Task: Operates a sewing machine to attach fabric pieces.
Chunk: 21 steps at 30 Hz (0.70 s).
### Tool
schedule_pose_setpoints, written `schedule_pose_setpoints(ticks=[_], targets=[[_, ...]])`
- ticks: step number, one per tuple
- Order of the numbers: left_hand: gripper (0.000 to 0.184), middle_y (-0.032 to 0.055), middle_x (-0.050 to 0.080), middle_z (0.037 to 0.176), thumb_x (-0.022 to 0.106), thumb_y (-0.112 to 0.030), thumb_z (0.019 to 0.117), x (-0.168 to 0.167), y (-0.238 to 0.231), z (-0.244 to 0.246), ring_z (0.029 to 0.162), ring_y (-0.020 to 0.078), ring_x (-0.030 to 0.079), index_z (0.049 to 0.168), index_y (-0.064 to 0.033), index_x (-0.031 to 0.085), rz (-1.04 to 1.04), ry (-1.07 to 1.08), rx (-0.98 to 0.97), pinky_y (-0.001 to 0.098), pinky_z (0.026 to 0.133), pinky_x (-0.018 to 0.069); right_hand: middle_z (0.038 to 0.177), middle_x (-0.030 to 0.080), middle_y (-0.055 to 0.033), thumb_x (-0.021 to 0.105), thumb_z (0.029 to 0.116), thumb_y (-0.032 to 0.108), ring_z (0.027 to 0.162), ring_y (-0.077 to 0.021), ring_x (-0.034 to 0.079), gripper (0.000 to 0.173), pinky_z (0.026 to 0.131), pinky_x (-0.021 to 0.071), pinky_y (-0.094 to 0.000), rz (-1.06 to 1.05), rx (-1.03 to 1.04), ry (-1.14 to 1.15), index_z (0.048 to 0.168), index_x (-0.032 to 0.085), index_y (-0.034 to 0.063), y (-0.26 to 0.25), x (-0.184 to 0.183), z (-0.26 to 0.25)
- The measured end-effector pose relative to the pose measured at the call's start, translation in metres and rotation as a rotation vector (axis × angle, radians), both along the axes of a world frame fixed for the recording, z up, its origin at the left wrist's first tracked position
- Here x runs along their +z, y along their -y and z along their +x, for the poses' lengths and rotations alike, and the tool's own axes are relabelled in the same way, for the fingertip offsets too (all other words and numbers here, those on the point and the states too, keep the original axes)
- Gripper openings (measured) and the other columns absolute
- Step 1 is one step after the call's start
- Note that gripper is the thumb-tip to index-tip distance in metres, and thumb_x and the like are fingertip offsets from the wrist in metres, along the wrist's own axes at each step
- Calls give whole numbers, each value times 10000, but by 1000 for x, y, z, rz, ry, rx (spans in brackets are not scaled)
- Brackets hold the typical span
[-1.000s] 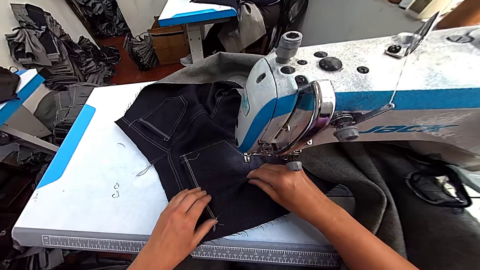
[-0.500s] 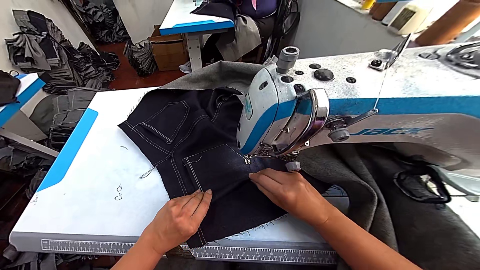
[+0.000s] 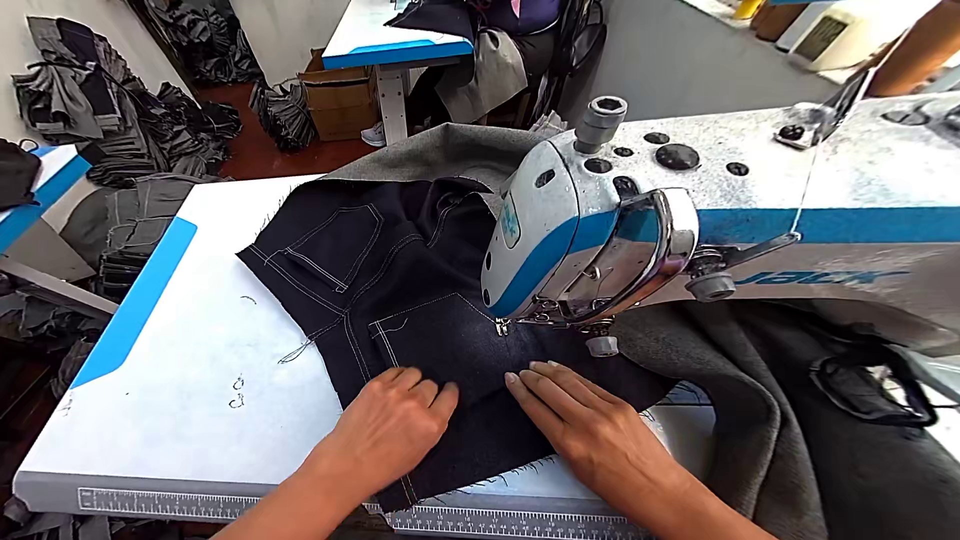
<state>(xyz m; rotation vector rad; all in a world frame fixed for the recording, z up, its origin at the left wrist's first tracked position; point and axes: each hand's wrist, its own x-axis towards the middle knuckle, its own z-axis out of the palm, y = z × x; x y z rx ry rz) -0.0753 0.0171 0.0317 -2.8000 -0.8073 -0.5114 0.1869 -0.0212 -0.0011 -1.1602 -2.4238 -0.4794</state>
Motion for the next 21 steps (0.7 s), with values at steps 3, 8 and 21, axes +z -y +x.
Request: schedule_pose_setpoints(ticks=[3, 8, 21], targets=[[330, 76, 691, 1283, 497, -296, 1061, -15, -32, 17, 1291, 291, 602, 1305, -198, 696, -187, 34, -86, 500, 1112, 454, 1183, 750, -109, 481, 937, -54, 1158, -269, 706, 394, 930, 587, -326, -56, -58, -84, 1220, 733, 57, 7, -9, 1], [678, 81, 381, 1638, 355, -591, 1040, -26, -58, 20, 1554, 352, 238, 1565, -169, 432, -329, -65, -32, 714, 1184, 164, 1249, 738, -77, 483, 939, -35, 1205, -233, 689, 434, 971, 568, -297, -130, -72, -211, 1269, 726, 107, 9, -12, 4], [422, 34, 486, 1571, 368, -512, 1072, -30, -57, 11, 1503, 415, 330, 1445, -460, 556, -292, -25, -212, 833, 1089, 154, 1274, 723, -100, 496, 1036, 87, 1261, -269, 651, 307, 1102, 490, -339, -154, 2, -242, 1260, 705, 71, 14, -18, 7]])
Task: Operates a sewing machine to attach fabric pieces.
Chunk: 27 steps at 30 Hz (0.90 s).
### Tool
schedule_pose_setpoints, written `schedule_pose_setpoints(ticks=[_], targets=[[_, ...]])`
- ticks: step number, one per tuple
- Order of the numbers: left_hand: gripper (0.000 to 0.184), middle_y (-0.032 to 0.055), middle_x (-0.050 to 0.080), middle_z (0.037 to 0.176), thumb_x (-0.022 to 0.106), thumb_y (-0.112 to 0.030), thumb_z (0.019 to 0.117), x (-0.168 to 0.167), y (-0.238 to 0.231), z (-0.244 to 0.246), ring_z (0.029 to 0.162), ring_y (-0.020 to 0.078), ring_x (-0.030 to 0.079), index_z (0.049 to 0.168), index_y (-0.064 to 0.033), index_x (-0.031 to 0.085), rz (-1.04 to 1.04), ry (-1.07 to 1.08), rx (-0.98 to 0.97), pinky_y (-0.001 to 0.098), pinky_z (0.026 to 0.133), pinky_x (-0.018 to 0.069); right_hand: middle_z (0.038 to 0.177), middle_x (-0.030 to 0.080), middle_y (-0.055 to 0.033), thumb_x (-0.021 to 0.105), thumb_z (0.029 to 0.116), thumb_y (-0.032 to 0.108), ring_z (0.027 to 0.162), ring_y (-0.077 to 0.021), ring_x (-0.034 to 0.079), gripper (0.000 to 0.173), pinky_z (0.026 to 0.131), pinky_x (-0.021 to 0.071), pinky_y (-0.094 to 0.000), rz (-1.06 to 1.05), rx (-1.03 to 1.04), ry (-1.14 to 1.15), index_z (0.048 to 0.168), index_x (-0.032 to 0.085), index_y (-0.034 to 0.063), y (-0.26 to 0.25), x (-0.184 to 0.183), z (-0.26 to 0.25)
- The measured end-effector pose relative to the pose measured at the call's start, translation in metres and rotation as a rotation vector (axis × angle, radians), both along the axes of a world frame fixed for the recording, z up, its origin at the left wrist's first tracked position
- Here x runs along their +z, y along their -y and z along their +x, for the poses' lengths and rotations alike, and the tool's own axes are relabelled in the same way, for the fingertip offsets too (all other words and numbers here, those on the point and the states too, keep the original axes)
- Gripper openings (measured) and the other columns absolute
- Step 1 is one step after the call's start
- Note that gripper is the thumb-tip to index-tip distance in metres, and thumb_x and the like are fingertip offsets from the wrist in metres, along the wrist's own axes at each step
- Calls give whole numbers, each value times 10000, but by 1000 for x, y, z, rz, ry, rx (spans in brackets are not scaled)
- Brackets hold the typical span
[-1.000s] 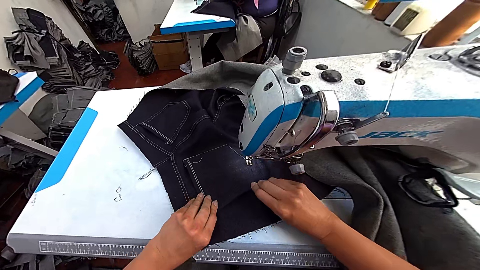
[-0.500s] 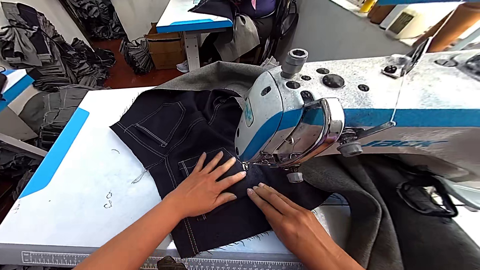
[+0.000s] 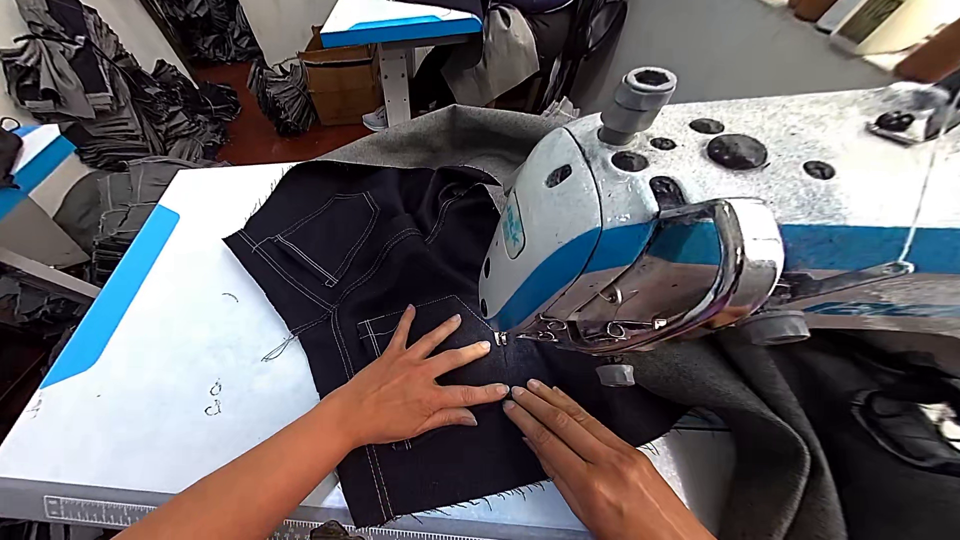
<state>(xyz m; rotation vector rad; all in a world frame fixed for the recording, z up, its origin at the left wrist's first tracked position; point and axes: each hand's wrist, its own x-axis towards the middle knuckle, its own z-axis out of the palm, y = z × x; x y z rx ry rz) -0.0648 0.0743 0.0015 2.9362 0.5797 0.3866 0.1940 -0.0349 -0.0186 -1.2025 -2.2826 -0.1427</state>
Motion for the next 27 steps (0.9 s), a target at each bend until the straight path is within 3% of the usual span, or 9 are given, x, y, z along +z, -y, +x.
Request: schedule_pose_setpoints(ticks=[5, 10, 16, 21, 23, 25, 27], targets=[[430, 43, 457, 1593, 366, -519, 1072, 2, -1, -1, 1512, 423, 307, 1463, -461, 535, -34, -15, -5, 846, 1086, 127, 1194, 737, -93, 551, 1068, 258, 1207, -229, 672, 250, 1105, 484, -386, -18, 164, -29, 1162, 706, 85, 12, 7, -2], [414, 53, 443, 1602, 373, -532, 1067, 2, -2, -1, 1518, 440, 281, 1443, -499, 542, -45, -27, -21, 850, 1086, 105, 1099, 761, -82, 471, 1045, 23, 1077, -208, 721, 240, 1007, 545, -320, 83, 263, 29, 1097, 702, 61, 5, 8, -16], [422, 43, 431, 1610, 374, -546, 1062, 5, 0, 0, 1524, 427, 275, 1450, -500, 532, -63, -37, -9, 848, 1085, 108, 969, 740, -67, 473, 1044, 26, 973, -186, 721, 207, 924, 568, -284, 85, 364, -4, 1004, 672, 68, -4, 19, -11], [415, 62, 443, 1601, 403, -533, 1056, 8, 2, 2, 1517, 449, 276, 1446, -497, 539, -73, -56, 7, 868, 1061, 110, 1034, 737, -74, 541, 1072, 198, 1091, -180, 697, 191, 970, 547, -265, -123, 306, -191, 1028, 690, 87, -2, 18, -7], [417, 67, 457, 1590, 408, -528, 1054, 11, 5, 3, 1513, 450, 286, 1444, -485, 547, -55, -72, 19, 875, 1048, 129, 1061, 740, -88, 544, 1055, 143, 1078, -190, 706, 168, 914, 574, -278, -94, 171, -189, 1058, 702, 86, -9, 21, -4], [405, 71, 535, 1510, 433, -512, 1051, 12, 11, 4, 1484, 422, 351, 1417, -445, 592, 8, -53, 35, 857, 1058, 173, 1067, 753, -84, 553, 1020, 124, 1032, -203, 728, 194, 847, 596, -286, -16, 48, -104, 1074, 736, 92, -21, 19, -1], [388, 50, 630, 1342, 454, -461, 1056, 16, 21, 8, 1375, 342, 497, 1380, -361, 643, 102, -37, 57, 785, 1093, 254, 1050, 770, -70, 557, 1006, 130, 972, -198, 746, 222, 769, 602, -276, 37, 12, -29, 1058, 771, 103, -30, 18, 1]])
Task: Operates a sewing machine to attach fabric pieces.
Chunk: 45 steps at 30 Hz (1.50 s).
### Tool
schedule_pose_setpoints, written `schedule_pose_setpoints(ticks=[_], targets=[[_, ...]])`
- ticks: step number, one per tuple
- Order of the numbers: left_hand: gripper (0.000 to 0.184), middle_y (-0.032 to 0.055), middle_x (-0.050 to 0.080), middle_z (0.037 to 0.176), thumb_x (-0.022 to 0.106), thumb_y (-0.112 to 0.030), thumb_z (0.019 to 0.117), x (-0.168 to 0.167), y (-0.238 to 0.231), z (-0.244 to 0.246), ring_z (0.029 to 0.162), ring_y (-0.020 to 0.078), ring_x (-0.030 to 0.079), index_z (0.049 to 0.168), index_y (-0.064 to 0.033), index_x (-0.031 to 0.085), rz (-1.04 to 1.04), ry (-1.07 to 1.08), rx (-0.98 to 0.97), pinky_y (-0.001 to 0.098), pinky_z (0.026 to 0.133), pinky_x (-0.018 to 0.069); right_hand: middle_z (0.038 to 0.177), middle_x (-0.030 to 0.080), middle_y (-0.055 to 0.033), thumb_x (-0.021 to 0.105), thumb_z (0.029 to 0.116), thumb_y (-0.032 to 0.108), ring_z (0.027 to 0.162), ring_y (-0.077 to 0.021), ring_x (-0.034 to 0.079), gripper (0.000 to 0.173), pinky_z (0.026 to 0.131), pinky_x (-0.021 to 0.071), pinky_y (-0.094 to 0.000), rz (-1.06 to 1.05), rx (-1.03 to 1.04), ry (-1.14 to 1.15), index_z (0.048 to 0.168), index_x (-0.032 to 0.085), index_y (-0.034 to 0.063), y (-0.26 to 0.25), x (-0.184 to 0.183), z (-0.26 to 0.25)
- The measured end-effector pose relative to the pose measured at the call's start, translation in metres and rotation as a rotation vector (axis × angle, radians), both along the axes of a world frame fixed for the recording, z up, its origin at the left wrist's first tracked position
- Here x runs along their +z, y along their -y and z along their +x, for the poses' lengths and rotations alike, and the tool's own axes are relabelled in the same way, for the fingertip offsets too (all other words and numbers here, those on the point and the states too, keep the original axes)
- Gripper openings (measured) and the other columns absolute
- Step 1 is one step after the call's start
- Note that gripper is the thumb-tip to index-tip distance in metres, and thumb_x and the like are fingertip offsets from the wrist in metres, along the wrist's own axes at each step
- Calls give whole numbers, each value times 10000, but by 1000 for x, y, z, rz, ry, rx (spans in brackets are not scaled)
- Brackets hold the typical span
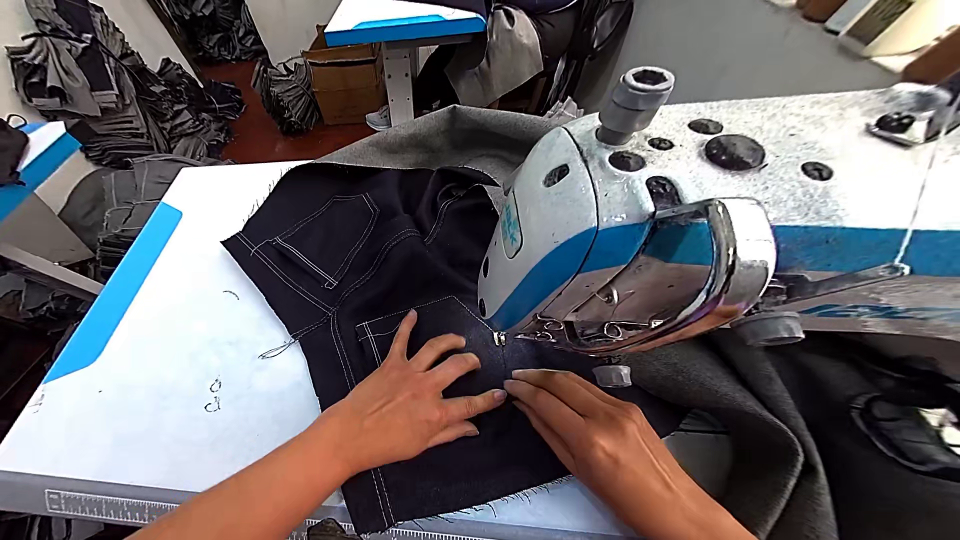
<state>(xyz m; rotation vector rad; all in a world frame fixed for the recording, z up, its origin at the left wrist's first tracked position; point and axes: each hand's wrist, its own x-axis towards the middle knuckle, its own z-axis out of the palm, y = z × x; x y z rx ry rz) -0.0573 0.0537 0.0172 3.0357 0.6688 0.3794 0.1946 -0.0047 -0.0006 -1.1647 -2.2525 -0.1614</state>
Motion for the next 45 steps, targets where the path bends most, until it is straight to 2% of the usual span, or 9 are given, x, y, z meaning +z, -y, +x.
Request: schedule_pose_setpoints(ticks=[5, 9, 18, 22, 25, 27, 29, 31, 45], targets=[[300, 60, 720, 1098, 523, -195, 1029, -2, 33, 12, 1049, 247, 674, 1220, -76, 722, 121, 53, 102, 438, 989, 521, 982, 781, -58, 545, 990, 89, 902, -183, 757, 225, 650, 588, -267, 72, 87, 132, 996, 770, 83, -8, 5, 0], [255, 116, 760, 1011, 521, -17, 966, 0, 48, 23, 956, 249, 743, 1100, 18, 735, 270, 33, 175, 311, 838, 599, 947, 782, -66, 543, 997, 100, 875, -183, 762, 228, 633, 588, -273, 88, 140, 182, 968, 767, 70, -13, 9, 2], [245, 132, 761, 914, 516, 48, 947, -2, 40, 28, 815, 228, 758, 1053, 48, 737, 441, 48, 136, 280, 697, 605, 889, 773, -106, 526, 984, 28, 806, -210, 764, 220, 606, 587, -278, 215, 186, 229, 920, 735, 10, -13, 9, -3], [247, 136, 750, 952, 530, 31, 934, 13, 43, 30, 844, 240, 749, 1070, 48, 736, 303, -97, 107, 300, 673, 602, 973, 782, -117, 496, 961, -24, 892, -227, 773, 248, 643, 602, -276, 170, 125, 283, 989, 740, 1, -3, 11, -6], [178, 80, 664, 764, 582, -54, 939, 18, 23, 26, 678, 219, 670, 1010, -22, 742, 118, 19, 43, 303, 532, 533, 1046, 771, -153, 487, 962, -40, 942, -254, 769, 265, 701, 613, -290, 145, 70, 312, 1062, 732, -27, 8, 9, -9], [191, 44, 634, 730, 581, -71, 972, 11, 5, 22, 703, 200, 650, 1053, -80, 754, 89, 129, -52, 306, 613, 532, 1111, 761, -166, 472, 967, -48, 996, -267, 759, 288, 777, 612, -296, 130, 12, 303, 1100, 727, -33, 17, 3, -12], [250, 37, 708, 995, 554, -144, 1029, -3, -7, 15, 1055, 225, 670, 1176, -189, 751, 40, 179, -94, 440, 996, 515, 1196, 743, -169, 458, 969, -52, 1101, -283, 732, 336, 914, 584, -298, 88, -54, 255, 1184, 715, -34, 28, -5, -13], [290, 68, 683, 1289, 532, -254, 1057, -16, -12, 8, 1329, 305, 563, 1268, -283, 729, -50, 198, -85, 613, 1156, 362, 1269, 721, -156, 470, 969, -45, 1195, -284, 692, 365, 1012, 538, -300, 34, -87, 179, 1254, 697, -15, 36, -11, -13], [335, 44, 626, 1424, 504, -386, 1057, -16, -15, -5, 1457, 321, 437, 1256, -260, 743, -256, 182, -108, 667, 1206, 222, 1270, 716, -121, 496, 987, 51, 1211, -265, 663, 369, 1049, 499, -304, -109, -101, 41, 1291, 703, 51, 34, -11, -11]])
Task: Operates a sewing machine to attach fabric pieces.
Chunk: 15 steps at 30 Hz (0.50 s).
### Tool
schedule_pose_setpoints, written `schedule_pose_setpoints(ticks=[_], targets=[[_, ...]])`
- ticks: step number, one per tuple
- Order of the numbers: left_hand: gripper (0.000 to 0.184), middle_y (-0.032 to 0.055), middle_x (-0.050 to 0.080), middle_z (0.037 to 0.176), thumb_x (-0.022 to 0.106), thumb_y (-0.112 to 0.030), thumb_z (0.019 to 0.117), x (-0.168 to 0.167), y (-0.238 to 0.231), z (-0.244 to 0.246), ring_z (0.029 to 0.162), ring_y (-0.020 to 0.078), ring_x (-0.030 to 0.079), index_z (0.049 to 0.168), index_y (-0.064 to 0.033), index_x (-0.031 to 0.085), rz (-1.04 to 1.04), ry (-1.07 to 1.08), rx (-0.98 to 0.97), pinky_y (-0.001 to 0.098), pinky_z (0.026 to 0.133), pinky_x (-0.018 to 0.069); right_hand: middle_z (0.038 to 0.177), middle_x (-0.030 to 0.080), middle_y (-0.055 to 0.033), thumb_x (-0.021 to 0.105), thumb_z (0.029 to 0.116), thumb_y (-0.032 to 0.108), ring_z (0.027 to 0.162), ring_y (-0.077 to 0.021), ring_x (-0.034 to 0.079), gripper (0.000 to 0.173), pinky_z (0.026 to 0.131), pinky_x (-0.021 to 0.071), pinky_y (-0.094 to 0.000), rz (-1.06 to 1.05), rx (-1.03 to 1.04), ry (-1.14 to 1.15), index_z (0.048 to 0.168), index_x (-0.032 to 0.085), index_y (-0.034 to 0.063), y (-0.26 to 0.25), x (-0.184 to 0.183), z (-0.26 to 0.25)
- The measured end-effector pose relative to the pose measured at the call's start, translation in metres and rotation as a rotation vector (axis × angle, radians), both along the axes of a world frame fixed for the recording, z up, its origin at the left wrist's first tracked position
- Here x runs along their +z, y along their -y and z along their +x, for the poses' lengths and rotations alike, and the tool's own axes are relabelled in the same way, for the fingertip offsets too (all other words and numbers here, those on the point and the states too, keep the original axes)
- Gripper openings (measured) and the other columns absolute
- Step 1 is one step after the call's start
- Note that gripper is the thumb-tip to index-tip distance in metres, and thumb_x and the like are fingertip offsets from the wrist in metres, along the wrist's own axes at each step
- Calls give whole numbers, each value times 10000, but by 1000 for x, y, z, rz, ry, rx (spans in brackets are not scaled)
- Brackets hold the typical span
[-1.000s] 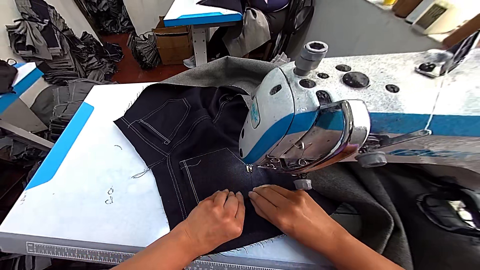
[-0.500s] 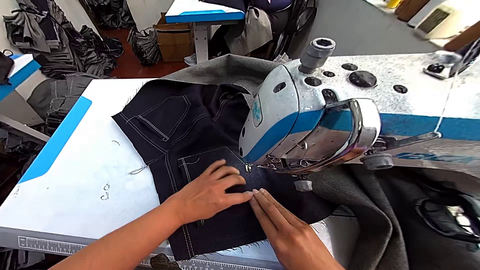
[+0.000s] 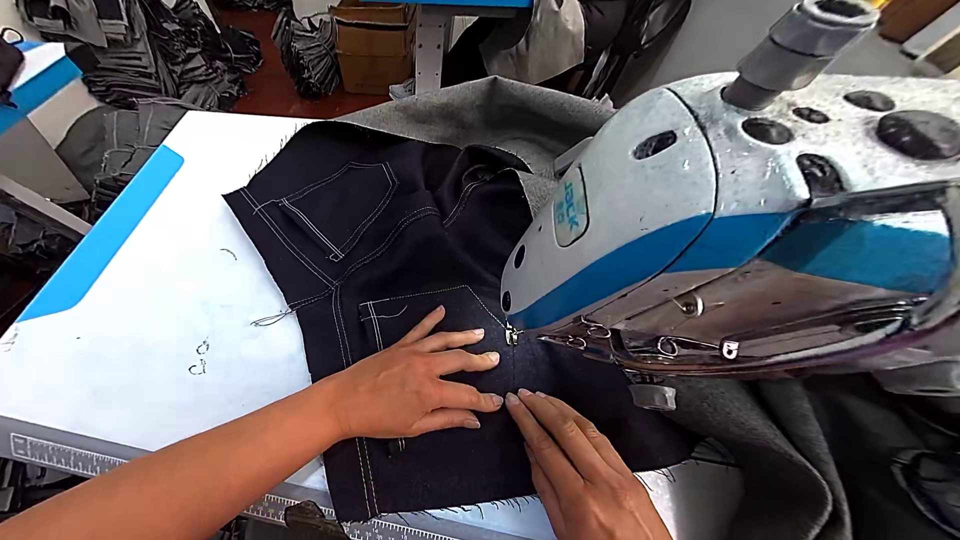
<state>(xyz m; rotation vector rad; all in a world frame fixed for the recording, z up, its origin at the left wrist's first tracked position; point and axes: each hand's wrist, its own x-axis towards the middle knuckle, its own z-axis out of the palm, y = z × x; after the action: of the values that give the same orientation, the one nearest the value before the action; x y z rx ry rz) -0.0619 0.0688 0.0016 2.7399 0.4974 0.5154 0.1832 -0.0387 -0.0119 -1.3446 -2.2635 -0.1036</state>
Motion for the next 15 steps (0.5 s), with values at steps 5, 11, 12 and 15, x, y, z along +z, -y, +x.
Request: schedule_pose_setpoints(ticks=[5, 11, 12, 15], targets=[[325, 32, 638, 1409, 519, -385, 1051, 0, -1, 0, 1455, 309, 443, 1249, -269, 750, -17, 9, 2, 655, 1218, 214, 1273, 711, -116, 495, 994, 43, 1214, -261, 657, 370, 1058, 492, -304, -9, 15, 4, 1303, 698, 61, -1, 0, 2], [321, 41, 643, 1398, 545, -384, 1033, 4, -14, 4, 1454, 301, 444, 1226, -248, 763, -67, 24, 42, 651, 1221, 200, 1262, 716, -119, 453, 982, 43, 1173, -262, 676, 396, 977, 536, -316, 38, 21, -2, 1280, 713, 60, -20, -5, 6], [321, 44, 644, 1393, 549, -384, 1032, 4, -18, 5, 1449, 298, 450, 1230, -246, 760, -66, 25, 46, 649, 1219, 205, 1268, 717, -117, 450, 976, 46, 1163, -260, 684, 405, 935, 554, -316, 43, 14, 2, 1281, 715, 63, -25, -5, 6], [302, 62, 674, 1331, 578, -360, 1014, 7, -29, 7, 1419, 313, 481, 1198, -224, 774, -67, 42, 60, 650, 1212, 219, 1253, 714, -115, 452, 973, 63, 1139, -263, 692, 415, 868, 582, -319, 42, 2, 1, 1301, 706, 66, -35, -4, 6]])
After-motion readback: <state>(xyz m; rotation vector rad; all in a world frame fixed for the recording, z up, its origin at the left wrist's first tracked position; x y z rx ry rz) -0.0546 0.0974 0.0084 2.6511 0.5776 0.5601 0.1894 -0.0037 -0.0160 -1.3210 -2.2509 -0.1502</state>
